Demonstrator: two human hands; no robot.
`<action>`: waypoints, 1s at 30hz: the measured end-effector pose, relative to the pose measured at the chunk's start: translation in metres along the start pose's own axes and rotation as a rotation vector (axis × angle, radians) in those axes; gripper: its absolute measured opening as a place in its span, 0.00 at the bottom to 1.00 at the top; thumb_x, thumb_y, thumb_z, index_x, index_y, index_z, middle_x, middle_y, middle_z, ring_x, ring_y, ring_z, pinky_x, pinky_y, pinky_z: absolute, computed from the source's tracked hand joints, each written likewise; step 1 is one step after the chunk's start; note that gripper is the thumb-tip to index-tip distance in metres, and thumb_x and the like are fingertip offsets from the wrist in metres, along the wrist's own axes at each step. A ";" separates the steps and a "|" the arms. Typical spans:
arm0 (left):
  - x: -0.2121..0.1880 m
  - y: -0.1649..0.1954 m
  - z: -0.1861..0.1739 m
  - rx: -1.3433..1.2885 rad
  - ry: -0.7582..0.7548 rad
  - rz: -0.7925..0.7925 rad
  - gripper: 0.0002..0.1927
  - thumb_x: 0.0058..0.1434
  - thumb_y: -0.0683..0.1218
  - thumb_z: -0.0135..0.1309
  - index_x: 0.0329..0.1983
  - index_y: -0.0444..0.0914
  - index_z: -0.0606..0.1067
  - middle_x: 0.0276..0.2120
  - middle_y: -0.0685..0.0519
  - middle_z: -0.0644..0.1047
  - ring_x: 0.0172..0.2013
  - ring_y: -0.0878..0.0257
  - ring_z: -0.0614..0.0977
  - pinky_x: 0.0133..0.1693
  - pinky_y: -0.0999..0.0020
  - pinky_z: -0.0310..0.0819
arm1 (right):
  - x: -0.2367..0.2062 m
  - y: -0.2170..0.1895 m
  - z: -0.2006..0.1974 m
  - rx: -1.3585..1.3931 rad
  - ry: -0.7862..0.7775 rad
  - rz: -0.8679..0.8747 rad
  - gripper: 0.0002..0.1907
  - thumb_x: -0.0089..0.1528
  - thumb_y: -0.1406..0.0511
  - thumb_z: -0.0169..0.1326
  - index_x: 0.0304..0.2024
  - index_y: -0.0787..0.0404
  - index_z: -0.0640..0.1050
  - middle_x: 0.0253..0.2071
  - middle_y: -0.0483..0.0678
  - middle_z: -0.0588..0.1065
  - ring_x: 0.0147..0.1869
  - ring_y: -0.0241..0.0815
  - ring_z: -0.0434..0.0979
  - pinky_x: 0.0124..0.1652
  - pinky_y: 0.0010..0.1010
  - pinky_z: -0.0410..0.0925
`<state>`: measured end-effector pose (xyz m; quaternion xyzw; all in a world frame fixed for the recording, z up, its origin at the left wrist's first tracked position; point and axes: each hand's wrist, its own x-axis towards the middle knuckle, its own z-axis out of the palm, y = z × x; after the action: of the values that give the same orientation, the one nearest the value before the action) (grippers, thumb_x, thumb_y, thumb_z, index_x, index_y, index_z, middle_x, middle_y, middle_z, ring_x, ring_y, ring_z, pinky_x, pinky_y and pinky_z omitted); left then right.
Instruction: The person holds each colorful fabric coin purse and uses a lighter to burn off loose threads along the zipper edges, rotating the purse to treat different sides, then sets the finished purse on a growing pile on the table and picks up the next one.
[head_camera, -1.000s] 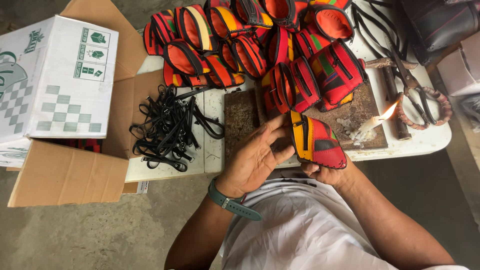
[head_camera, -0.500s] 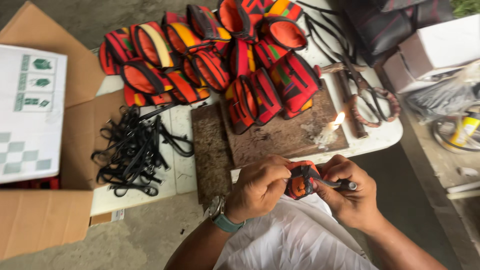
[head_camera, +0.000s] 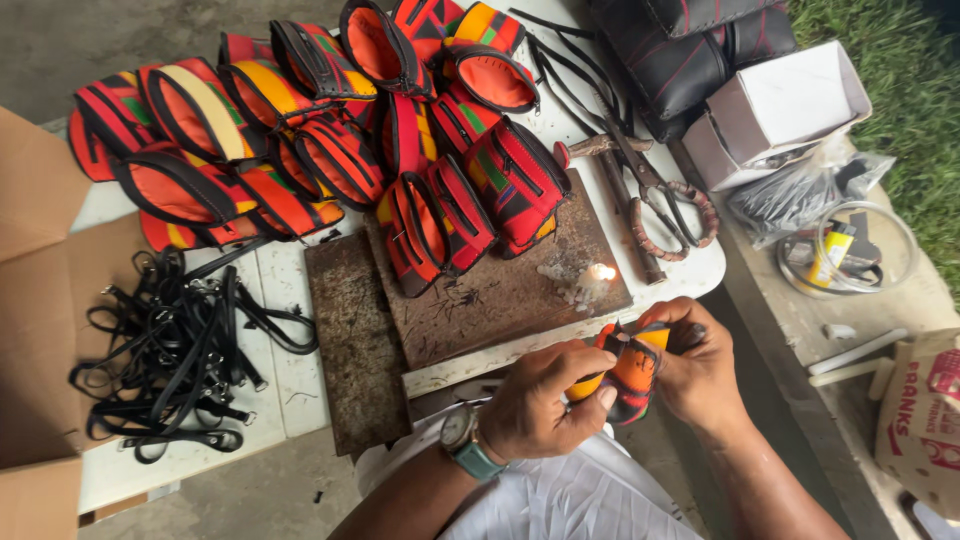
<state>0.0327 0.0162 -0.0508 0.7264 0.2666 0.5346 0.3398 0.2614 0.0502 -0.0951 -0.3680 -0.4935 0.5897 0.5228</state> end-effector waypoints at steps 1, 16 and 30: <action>0.001 -0.005 0.006 -0.012 0.038 0.003 0.17 0.66 0.37 0.56 0.56 0.35 0.67 0.39 0.43 0.76 0.37 0.51 0.81 0.41 0.59 0.76 | 0.004 -0.001 -0.003 0.025 0.023 0.001 0.12 0.60 0.71 0.62 0.44 0.67 0.73 0.40 0.51 0.79 0.43 0.35 0.80 0.42 0.28 0.75; 0.003 -0.048 0.028 -0.123 0.206 -0.170 0.12 0.72 0.43 0.56 0.55 0.35 0.69 0.36 0.49 0.74 0.34 0.61 0.76 0.39 0.66 0.73 | 0.041 -0.027 -0.013 -0.388 0.112 0.009 0.12 0.61 0.75 0.61 0.45 0.69 0.73 0.39 0.52 0.80 0.39 0.33 0.79 0.36 0.25 0.73; 0.012 -0.055 0.026 -0.186 0.221 -0.208 0.13 0.72 0.44 0.56 0.54 0.35 0.69 0.37 0.50 0.77 0.33 0.64 0.77 0.36 0.67 0.73 | 0.048 -0.030 -0.013 -0.468 0.137 -0.002 0.11 0.61 0.74 0.62 0.43 0.68 0.74 0.35 0.48 0.79 0.34 0.29 0.76 0.32 0.22 0.69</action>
<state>0.0595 0.0543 -0.0919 0.5971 0.3253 0.5956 0.4277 0.2726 0.0984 -0.0657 -0.5177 -0.5805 0.4324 0.4561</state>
